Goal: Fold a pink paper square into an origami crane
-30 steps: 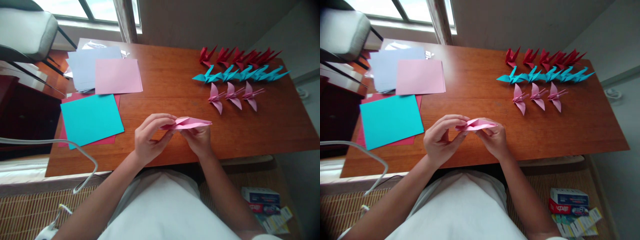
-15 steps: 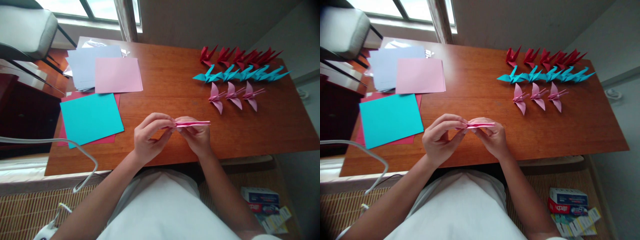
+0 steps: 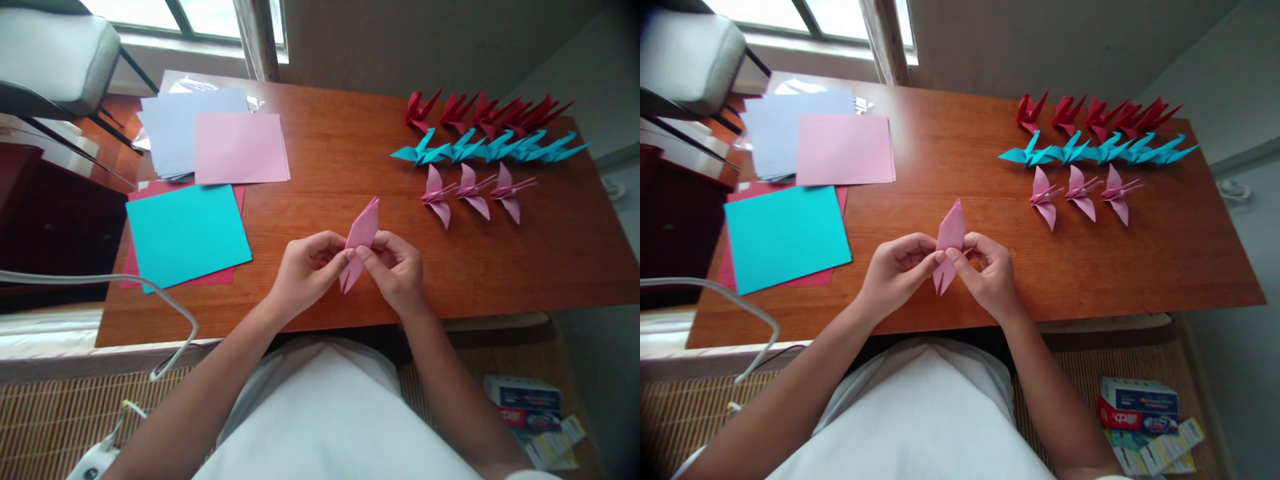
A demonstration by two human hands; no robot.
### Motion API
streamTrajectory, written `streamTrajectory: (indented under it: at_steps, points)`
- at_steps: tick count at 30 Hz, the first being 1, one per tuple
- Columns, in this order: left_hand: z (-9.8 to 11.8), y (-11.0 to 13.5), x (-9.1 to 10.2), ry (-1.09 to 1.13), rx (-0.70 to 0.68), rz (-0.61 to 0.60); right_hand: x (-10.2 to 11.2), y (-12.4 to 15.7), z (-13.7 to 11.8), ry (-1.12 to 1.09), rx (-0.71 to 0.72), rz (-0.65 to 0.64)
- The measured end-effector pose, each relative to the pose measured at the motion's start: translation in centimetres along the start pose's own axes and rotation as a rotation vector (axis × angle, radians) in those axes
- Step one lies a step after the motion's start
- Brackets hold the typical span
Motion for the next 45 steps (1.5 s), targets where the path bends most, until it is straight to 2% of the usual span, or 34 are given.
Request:
streamTrajectory:
  at_steps: [3,6,9,12,14,18,23,30,34,40,45]
  points:
    - [-0.4,0.0,0.0,0.043,0.045,-0.019,-0.3,-0.3,0.2,-0.062,-0.079,-0.033]
    - [-0.2,-0.2,-0.1,0.097,0.075,-0.046,-0.5,-0.7,0.2,-0.088,-0.094,-0.059]
    - [0.0,-0.2,-0.4,0.117,0.105,-0.055,-0.3,-1.0,-0.1,-0.048,-0.049,-0.003]
    - [-0.2,-0.1,-1.1,0.113,0.16,-0.134,0.1,-1.0,-0.2,-0.026,-0.014,0.086]
    - [-0.4,0.1,-1.3,0.111,0.177,-0.157,0.0,-0.9,-0.2,-0.018,-0.007,0.099]
    - [-0.8,0.1,-0.9,0.11,0.184,-0.132,0.1,-1.0,-0.3,-0.05,-0.01,0.102]
    - [-0.8,-0.1,-0.9,0.103,0.198,-0.145,1.2,-1.2,0.0,-0.089,-0.026,0.199]
    - [-0.8,-0.1,-1.2,0.101,0.234,-0.172,2.1,-1.5,0.0,-0.073,0.0,0.259]
    - [-0.9,0.1,-1.4,0.134,0.222,-0.17,2.4,-1.6,-0.3,-0.071,0.001,0.26]
    - [-0.5,-0.1,-0.8,0.092,0.131,-0.087,2.7,-1.9,-1.1,-0.056,0.029,0.244]
    - [-0.9,-0.1,-0.9,0.104,0.199,-0.115,2.8,-2.0,-1.4,0.0,0.038,0.227]
Point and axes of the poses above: each hand's wrist, its own y-axis away from the middle knuckle, its own x-axis out of the back of the hand, z = x × y, the point moved 8 cm from there along -y, towards the middle knuckle, and after that the axes turned 2 degrees about -z, right-handed, at the moved point
